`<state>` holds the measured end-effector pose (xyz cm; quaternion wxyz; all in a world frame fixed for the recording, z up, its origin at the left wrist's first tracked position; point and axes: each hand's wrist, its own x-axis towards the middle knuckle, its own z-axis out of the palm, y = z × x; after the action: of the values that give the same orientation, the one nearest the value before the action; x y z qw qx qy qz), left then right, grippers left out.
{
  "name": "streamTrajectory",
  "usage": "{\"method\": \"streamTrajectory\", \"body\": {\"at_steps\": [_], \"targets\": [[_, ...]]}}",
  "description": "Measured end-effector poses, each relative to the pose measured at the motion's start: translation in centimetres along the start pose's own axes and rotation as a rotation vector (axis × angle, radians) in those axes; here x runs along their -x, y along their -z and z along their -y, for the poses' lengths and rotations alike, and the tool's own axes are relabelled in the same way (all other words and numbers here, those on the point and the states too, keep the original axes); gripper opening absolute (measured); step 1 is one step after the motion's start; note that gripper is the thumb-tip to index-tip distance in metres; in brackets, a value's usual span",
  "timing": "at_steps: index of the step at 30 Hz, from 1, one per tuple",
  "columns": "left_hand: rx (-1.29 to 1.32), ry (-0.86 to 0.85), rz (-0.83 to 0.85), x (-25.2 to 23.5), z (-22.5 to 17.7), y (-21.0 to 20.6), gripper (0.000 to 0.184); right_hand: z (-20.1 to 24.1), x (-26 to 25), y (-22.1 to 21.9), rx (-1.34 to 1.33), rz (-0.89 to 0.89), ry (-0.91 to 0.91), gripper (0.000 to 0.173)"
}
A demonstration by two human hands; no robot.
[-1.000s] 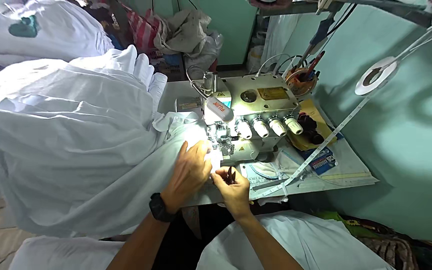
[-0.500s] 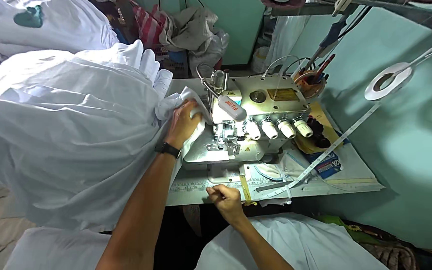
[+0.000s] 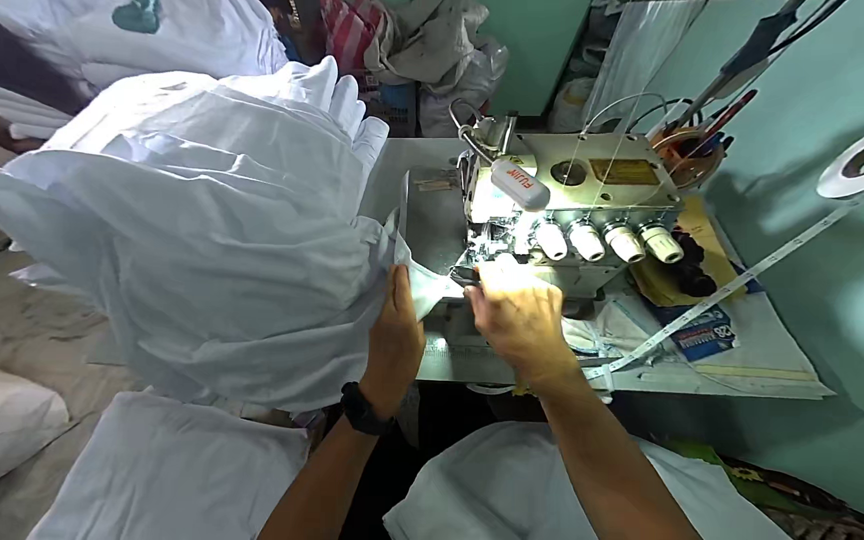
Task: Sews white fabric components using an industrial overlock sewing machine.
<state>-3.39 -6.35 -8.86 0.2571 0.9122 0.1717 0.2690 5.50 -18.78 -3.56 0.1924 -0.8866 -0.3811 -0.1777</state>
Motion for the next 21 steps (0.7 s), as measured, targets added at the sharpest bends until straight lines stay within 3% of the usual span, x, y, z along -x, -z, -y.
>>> {"method": "streamTrajectory", "body": {"at_steps": [4, 11, 15, 21], "targets": [[-0.034, -0.063, -0.041, 0.7, 0.5, 1.1, 0.053, 0.7, -0.5, -1.3, -0.157, -0.038, 0.017, 0.015], [0.379, -0.274, 0.038, 8.8, 1.0, 6.2, 0.008, 0.9, 5.9, -4.0, -0.671, -0.164, -0.073, 0.026], [0.505, -0.3, 0.111, 11.9, 1.1, 6.5, 0.007, 1.6, 7.8, -5.8, -0.613, -0.23, -0.057, 0.025], [0.495, -0.36, 0.141, 12.3, 0.8, 6.5, 0.002, 2.4, 7.2, -6.4, -0.572, -0.228, 0.03, 0.022]]}}
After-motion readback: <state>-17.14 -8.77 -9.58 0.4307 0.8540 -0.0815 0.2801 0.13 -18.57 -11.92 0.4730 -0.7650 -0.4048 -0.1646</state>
